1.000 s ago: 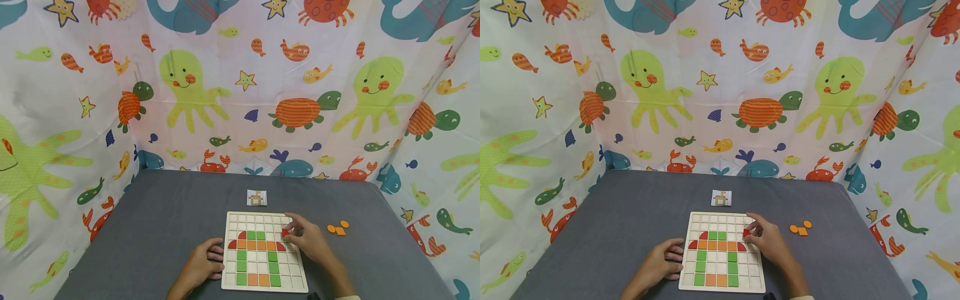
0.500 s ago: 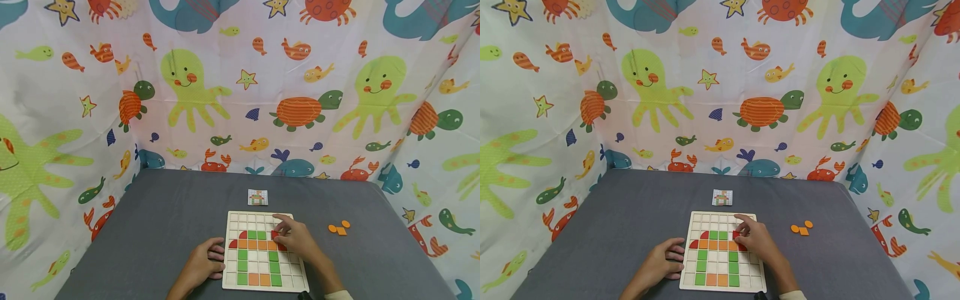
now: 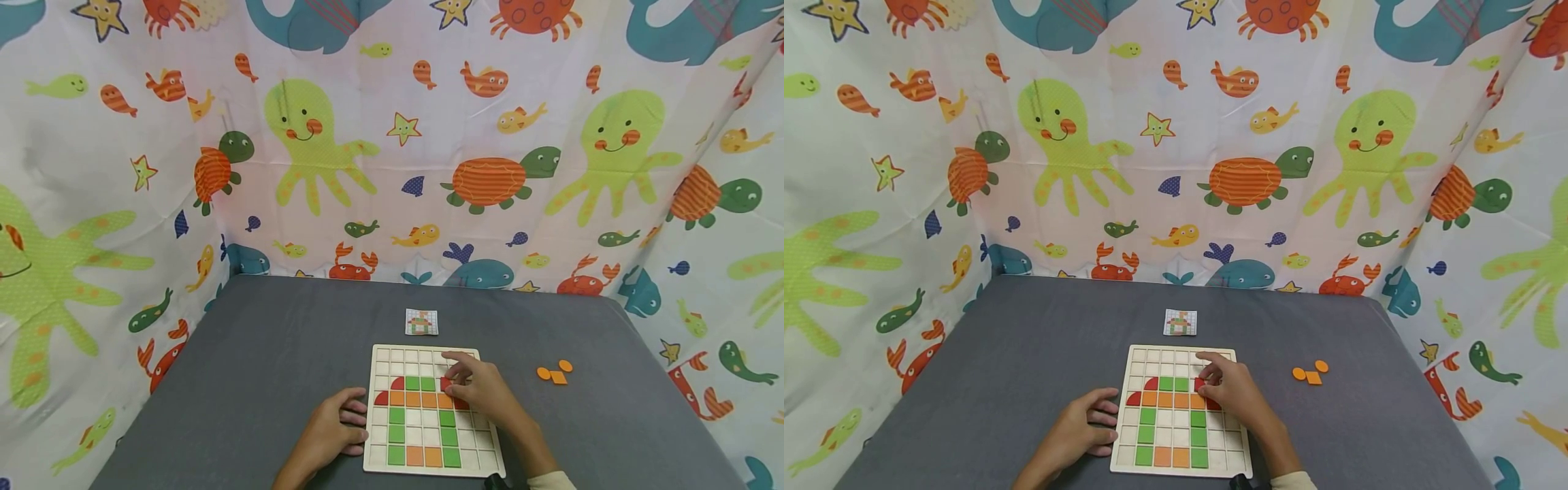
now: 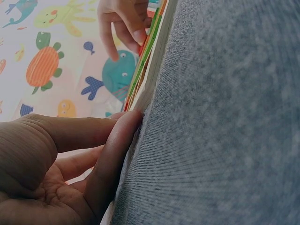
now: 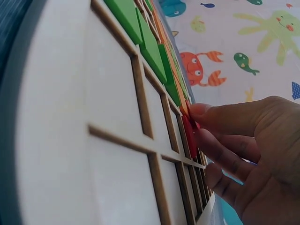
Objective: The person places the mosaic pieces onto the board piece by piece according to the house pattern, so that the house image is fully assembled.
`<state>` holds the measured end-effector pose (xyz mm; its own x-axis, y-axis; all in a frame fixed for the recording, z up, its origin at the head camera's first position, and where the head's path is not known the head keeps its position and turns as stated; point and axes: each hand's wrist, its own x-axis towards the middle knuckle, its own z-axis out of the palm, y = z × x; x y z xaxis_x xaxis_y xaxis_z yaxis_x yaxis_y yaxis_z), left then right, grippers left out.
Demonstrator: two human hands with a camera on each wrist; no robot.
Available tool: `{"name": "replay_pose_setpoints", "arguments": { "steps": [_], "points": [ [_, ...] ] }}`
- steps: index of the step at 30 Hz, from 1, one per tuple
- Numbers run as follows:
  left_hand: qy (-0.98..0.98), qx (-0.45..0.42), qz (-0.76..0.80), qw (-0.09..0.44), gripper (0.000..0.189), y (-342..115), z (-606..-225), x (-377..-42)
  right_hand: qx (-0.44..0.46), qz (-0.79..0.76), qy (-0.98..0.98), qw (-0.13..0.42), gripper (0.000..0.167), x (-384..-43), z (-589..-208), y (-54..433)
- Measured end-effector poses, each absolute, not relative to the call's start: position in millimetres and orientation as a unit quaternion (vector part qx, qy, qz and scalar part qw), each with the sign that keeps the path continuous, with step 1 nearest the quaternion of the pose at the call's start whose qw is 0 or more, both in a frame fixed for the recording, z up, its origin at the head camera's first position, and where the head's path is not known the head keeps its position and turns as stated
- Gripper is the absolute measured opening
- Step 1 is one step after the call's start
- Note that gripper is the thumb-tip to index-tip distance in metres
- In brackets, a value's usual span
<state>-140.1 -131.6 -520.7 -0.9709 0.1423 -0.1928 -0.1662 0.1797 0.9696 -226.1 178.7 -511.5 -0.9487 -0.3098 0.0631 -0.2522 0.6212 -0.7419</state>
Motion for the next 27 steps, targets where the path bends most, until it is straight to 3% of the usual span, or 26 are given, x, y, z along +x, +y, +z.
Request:
{"name": "replay_pose_setpoints", "arguments": {
  "steps": [14, 27],
  "points": [
    [0.758, -0.012, 0.641, 0.121, 0.075, -132, -522, -141, -0.156, -0.414, 0.896, 0.026, 0.058, -227, -512, 183],
    [0.763, -0.016, 0.634, 0.122, 0.074, -131, -520, -142, -0.123, -0.412, 0.902, -0.036, 0.058, -234, -503, 230]
  ]
}}
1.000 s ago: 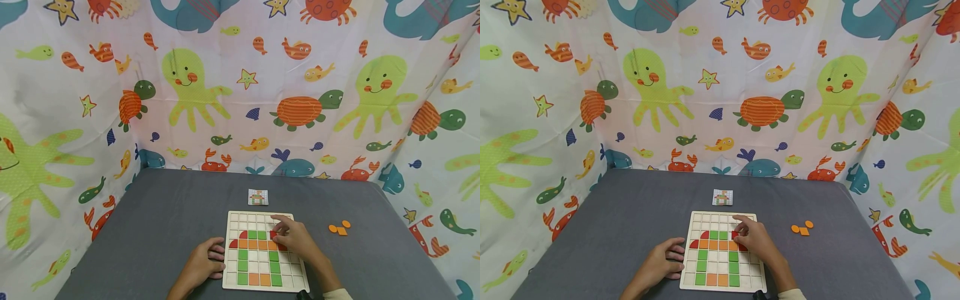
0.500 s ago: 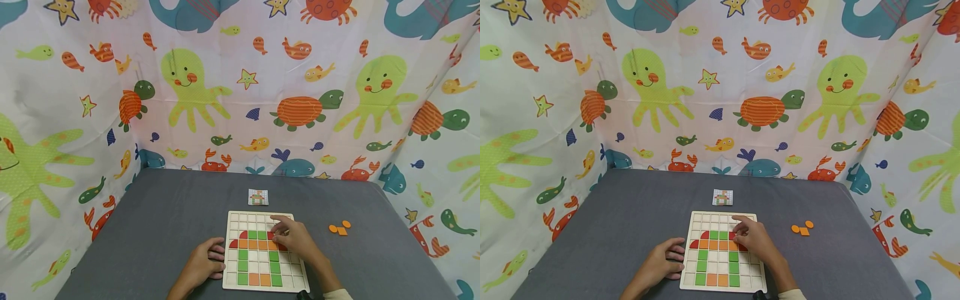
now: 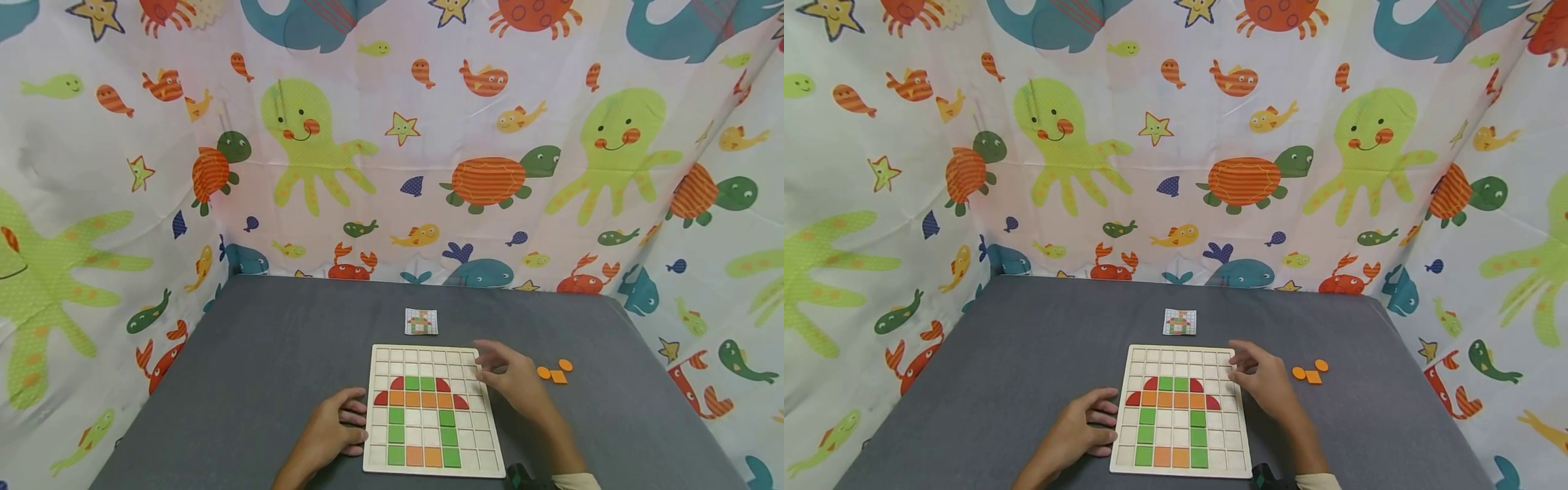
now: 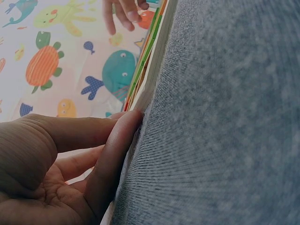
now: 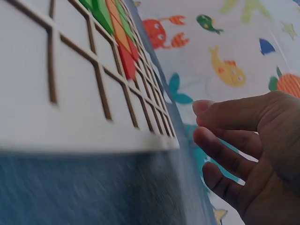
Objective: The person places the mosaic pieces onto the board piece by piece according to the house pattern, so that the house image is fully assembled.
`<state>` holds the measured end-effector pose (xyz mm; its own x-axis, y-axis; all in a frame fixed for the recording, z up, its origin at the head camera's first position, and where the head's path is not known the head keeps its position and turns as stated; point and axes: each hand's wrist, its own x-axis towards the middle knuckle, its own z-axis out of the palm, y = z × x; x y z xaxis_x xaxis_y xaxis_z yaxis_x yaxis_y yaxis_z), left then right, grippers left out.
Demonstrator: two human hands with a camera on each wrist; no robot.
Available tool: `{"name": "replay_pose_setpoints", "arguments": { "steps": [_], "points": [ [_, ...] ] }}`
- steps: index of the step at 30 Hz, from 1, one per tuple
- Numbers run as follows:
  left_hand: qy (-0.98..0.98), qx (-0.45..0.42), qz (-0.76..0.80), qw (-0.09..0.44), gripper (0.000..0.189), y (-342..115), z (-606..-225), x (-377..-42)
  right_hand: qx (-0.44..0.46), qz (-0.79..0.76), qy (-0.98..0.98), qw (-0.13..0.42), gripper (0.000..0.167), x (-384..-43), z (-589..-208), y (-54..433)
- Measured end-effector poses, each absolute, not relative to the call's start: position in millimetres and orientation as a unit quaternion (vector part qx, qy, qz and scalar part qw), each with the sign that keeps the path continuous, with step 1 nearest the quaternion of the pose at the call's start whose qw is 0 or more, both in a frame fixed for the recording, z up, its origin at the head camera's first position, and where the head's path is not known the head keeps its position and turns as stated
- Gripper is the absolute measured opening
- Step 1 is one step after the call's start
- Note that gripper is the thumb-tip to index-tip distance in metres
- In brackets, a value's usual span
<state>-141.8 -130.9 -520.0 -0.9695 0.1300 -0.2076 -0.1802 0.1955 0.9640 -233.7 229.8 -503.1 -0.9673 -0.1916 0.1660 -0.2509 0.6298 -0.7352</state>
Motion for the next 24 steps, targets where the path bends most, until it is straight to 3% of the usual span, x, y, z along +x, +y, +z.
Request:
{"name": "replay_pose_setpoints", "arguments": {
  "steps": [24],
  "points": [
    [0.763, -0.019, 0.634, 0.120, 0.074, -130, -520, -141, 0.036, 0.415, -0.907, 0.069, 0.064, -235, -508, 322]
  ]
}}
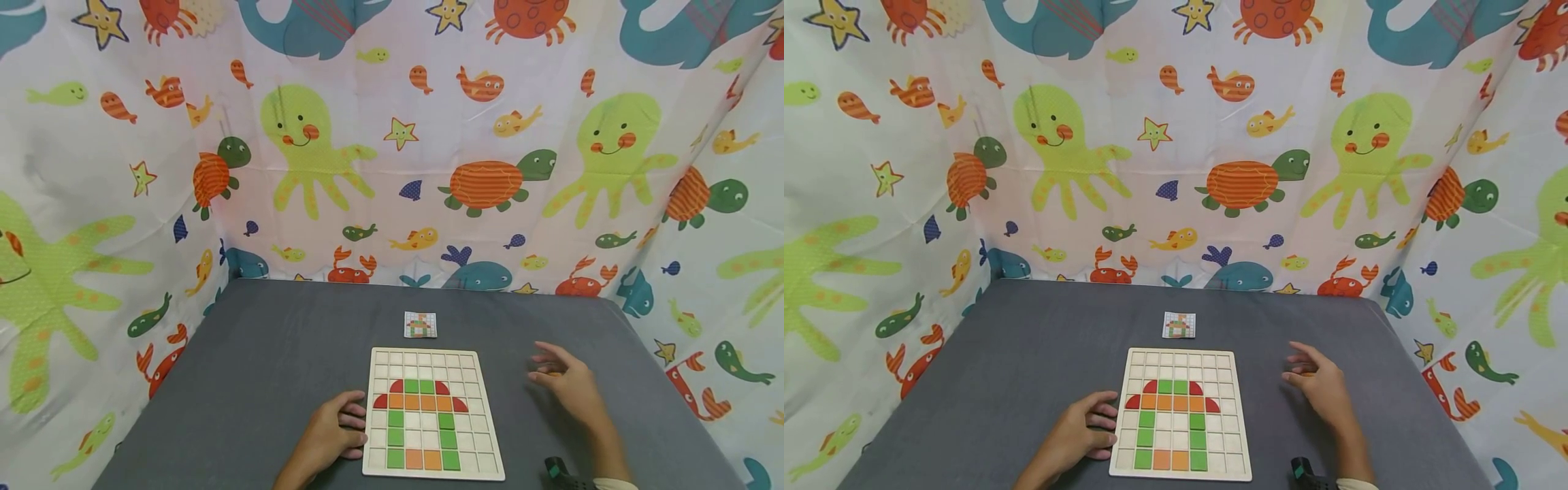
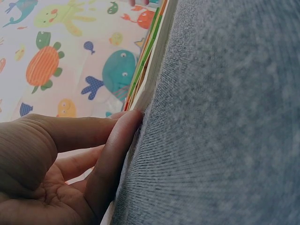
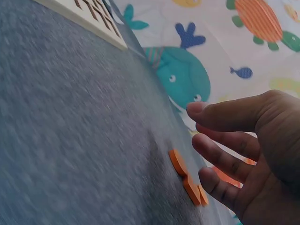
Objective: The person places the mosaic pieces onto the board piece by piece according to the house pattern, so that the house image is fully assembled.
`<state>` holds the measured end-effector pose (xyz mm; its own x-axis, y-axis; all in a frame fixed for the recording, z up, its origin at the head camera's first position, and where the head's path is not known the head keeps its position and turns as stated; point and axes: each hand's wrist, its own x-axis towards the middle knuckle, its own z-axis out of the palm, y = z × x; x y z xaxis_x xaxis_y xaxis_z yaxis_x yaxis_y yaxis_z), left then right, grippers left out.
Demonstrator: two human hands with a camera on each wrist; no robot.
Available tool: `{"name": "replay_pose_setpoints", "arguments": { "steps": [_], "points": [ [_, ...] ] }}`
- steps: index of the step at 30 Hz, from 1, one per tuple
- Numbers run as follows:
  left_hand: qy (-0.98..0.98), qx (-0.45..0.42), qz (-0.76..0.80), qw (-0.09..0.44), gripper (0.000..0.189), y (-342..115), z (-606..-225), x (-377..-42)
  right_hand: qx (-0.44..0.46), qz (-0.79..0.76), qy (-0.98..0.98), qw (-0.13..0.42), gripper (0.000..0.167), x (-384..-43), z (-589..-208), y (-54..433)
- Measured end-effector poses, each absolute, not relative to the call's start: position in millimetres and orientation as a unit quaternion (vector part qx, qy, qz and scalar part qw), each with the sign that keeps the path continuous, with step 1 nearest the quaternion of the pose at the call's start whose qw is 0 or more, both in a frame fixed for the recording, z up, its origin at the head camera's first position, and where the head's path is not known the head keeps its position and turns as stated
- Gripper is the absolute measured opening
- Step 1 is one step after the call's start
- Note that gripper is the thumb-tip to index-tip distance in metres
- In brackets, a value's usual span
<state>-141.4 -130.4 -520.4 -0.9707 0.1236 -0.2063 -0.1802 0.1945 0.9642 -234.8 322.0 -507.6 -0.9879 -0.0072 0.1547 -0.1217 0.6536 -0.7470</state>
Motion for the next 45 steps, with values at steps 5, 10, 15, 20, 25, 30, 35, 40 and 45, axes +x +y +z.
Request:
{"name": "replay_pose_setpoints", "arguments": {
  "steps": [5, 10, 15, 20, 25, 30, 35, 40, 45],
  "points": [
    [0.766, -0.024, 0.632, 0.120, 0.075, -131, -522, -142, 0.018, 0.395, -0.916, 0.064, 0.066, -234, -509, 337],
    [0.766, -0.024, 0.631, 0.121, 0.074, -131, -522, -142, -0.017, 0.387, -0.922, 0.019, 0.070, -233, -509, 349],
    [0.763, -0.019, 0.635, 0.122, 0.074, -131, -522, -142, -0.027, 0.388, -0.921, -0.004, 0.072, -232, -511, 357],
    [0.761, -0.020, 0.637, 0.124, 0.075, -132, -522, -142, -0.033, 0.388, -0.921, -0.013, 0.069, -232, -513, 358],
    [0.759, -0.020, 0.639, 0.125, 0.074, -133, -522, -141, -0.045, 0.382, -0.923, -0.011, 0.065, -232, -514, 358],
    [0.753, -0.012, 0.645, 0.128, 0.074, -133, -522, -141, -0.044, 0.366, -0.930, 0.009, 0.062, -231, -516, 359],
    [0.752, -0.006, 0.647, 0.125, 0.074, -133, -523, -140, -0.030, 0.350, -0.936, 0.017, 0.060, -230, -516, 362],
    [0.752, -0.004, 0.648, 0.124, 0.074, -133, -522, -139, -0.029, 0.345, -0.938, 0.014, 0.062, -229, -515, 361],
    [0.750, -0.003, 0.650, 0.122, 0.074, -133, -521, -139, -0.025, 0.343, -0.939, 0.021, 0.064, -231, -512, 359]
  ]
}}
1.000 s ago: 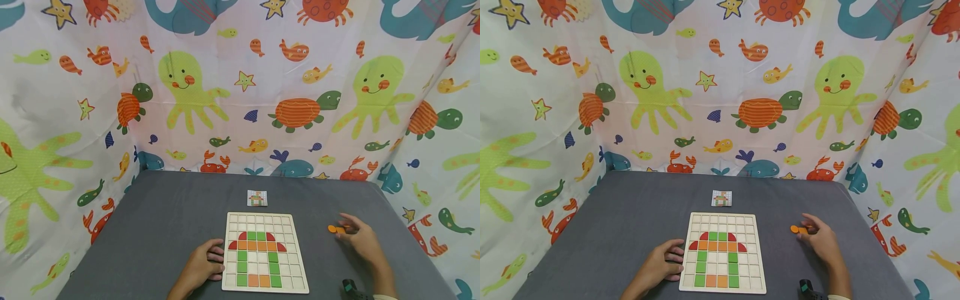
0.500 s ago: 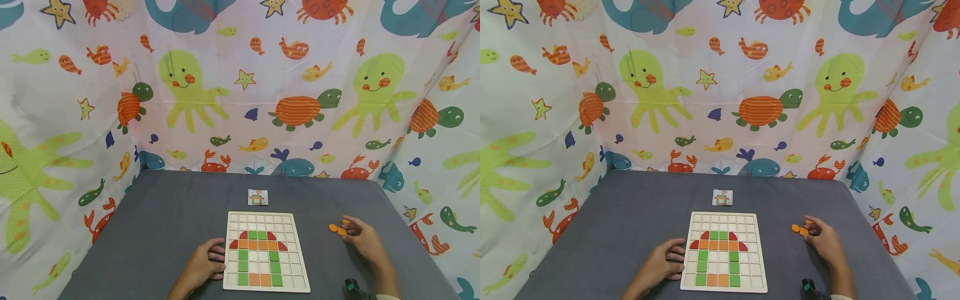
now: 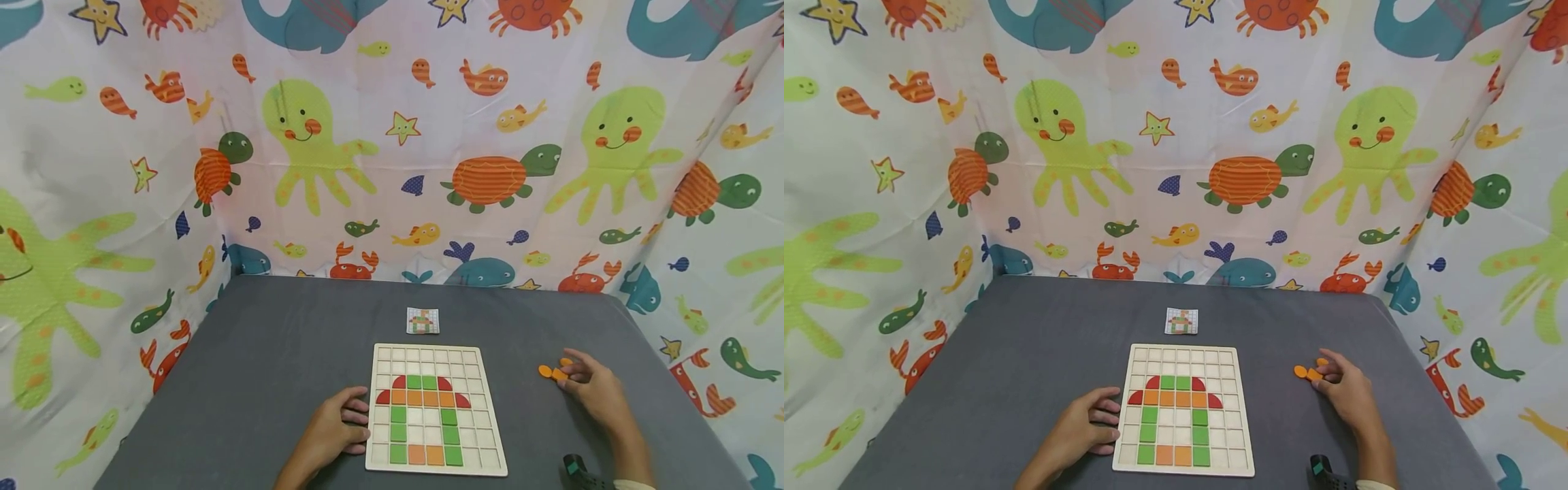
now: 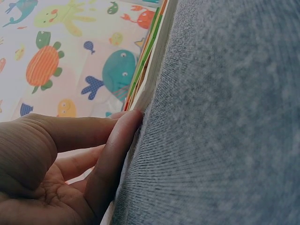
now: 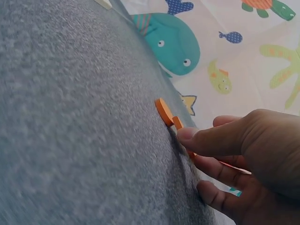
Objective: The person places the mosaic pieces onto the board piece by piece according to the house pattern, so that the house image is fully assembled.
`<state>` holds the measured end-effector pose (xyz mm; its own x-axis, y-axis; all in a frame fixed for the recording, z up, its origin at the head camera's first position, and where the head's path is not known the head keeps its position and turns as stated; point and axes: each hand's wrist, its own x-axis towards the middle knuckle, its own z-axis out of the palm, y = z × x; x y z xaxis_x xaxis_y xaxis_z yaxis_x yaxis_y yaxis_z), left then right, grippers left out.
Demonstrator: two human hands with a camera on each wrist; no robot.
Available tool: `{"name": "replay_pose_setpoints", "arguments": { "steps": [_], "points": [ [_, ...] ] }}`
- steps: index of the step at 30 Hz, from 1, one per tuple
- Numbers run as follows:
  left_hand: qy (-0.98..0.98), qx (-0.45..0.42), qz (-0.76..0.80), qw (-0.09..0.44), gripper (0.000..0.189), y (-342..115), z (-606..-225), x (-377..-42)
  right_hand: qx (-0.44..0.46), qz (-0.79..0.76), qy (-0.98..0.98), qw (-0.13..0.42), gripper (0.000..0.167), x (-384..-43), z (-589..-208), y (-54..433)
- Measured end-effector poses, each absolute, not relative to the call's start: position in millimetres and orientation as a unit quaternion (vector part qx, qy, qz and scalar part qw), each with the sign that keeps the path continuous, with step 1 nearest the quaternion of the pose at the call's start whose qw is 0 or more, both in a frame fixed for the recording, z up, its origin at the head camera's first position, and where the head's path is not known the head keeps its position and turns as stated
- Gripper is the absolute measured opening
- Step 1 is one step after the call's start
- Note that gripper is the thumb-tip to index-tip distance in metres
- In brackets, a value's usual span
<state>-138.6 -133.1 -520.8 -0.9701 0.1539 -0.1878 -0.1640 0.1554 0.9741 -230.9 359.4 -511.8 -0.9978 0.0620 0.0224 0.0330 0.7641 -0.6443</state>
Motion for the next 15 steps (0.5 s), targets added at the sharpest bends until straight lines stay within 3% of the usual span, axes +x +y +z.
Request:
{"name": "replay_pose_setpoints", "arguments": {
  "steps": [15],
  "points": [
    [0.757, -0.003, 0.644, 0.112, 0.075, -131, -521, -139, 0.043, 0.326, -0.940, 0.091, 0.064, -232, -509, 326]
  ]
}}
